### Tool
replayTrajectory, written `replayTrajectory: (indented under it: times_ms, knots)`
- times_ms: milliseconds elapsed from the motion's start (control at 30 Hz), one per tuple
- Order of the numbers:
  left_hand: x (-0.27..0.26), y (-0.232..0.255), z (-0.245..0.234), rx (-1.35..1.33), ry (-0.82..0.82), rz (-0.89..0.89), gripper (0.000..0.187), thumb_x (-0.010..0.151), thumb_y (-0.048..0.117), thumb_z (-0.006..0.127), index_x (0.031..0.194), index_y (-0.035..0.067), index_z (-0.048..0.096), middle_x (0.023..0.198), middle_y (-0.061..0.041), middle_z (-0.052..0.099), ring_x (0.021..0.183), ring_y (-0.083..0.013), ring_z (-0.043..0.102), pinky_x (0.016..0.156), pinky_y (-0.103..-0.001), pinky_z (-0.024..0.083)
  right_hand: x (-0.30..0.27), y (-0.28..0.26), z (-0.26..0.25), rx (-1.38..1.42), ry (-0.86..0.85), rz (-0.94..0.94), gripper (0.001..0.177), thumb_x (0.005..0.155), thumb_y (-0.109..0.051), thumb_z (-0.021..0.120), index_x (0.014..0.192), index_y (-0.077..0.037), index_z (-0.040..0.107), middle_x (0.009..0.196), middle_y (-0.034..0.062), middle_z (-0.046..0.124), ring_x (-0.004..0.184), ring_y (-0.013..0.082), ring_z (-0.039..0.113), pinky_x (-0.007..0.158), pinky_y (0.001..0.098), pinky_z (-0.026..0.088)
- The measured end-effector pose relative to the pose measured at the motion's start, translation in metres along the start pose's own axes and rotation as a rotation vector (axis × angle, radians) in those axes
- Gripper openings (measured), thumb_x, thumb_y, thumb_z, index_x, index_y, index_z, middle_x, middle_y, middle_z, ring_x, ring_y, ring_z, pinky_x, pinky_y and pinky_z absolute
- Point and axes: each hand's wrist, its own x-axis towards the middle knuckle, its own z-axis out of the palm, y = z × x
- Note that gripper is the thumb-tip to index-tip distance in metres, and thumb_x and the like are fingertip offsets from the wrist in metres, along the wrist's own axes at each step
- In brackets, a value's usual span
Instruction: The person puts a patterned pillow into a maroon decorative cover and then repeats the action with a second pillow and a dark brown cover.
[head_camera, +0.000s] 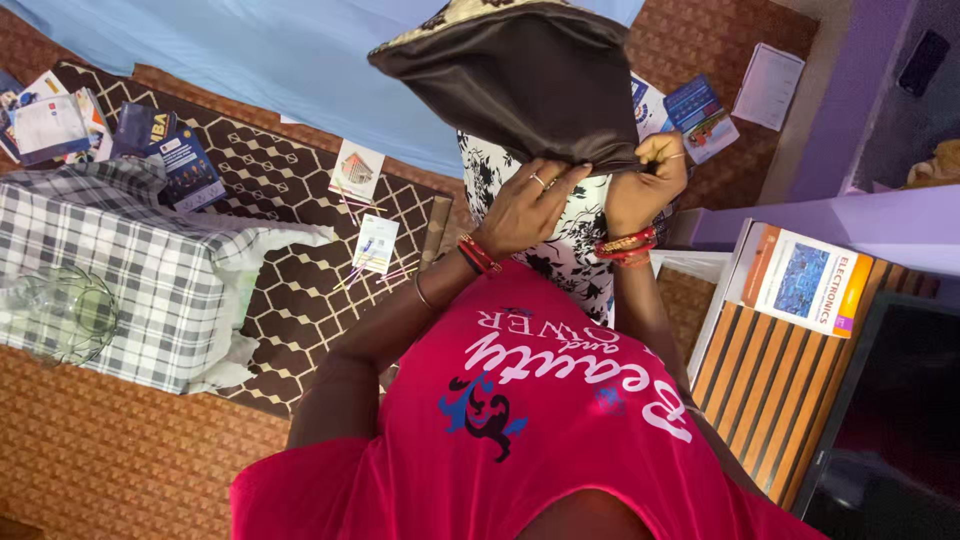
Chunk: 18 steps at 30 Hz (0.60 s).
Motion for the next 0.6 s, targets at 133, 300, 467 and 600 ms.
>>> replayTrajectory:
  times_ms: [133,300,467,600]
  knots:
    - [0.001,-0.003,0.001,0.035,0.048,-0.030,0.052,0.092,0.004,0.065,0.144,0.007,0.056,0.117,-0.016,0.060,0.106,-0.0340,0.060,0.098,-0.046,0.052,0.007,0.003,-0.004,0.105,-0.117,0.087,0.021,0.079,0.017,0.071,0.091,-0.001,0.067,0.076,-0.0080,0.044,0.069,0.0058,0.039,0.063,0.0224,0.029]
    - [-0.010,-0.019,0.013,0.071,0.057,-0.031,0.053,0.092,0.005,0.064,0.145,0.008,0.056,0.136,-0.013,0.058,0.127,-0.0305,0.057,0.116,-0.053,0.040,0.011,0.021,-0.010,0.353,-0.222,0.191,0.030,0.075,0.019,0.068,0.096,-0.001,0.073,0.082,-0.0029,0.063,0.074,0.0067,0.055,0.069,0.0207,0.043]
    - [-0.032,-0.060,0.027,0.010,0.184,-0.277,0.047,0.097,0.016,0.057,0.144,0.014,0.055,0.148,-0.017,0.052,0.140,-0.0339,0.048,0.123,-0.055,0.029,0.035,0.039,-0.042,0.572,-0.192,0.301,0.025,0.080,0.015,0.071,0.099,0.000,0.072,0.089,0.0044,0.071,0.080,0.0124,0.066,0.078,0.0267,0.054]
    - [-0.028,-0.103,0.018,0.183,0.203,-0.400,0.046,0.105,0.025,0.051,0.150,0.014,0.051,0.153,-0.020,0.049,0.144,-0.0378,0.043,0.123,-0.055,0.028,0.061,0.036,-0.063,0.891,-0.255,0.380,0.027,0.081,0.013,0.070,0.104,0.000,0.069,0.102,0.0173,0.076,0.091,0.0250,0.076,0.082,0.0358,0.062]
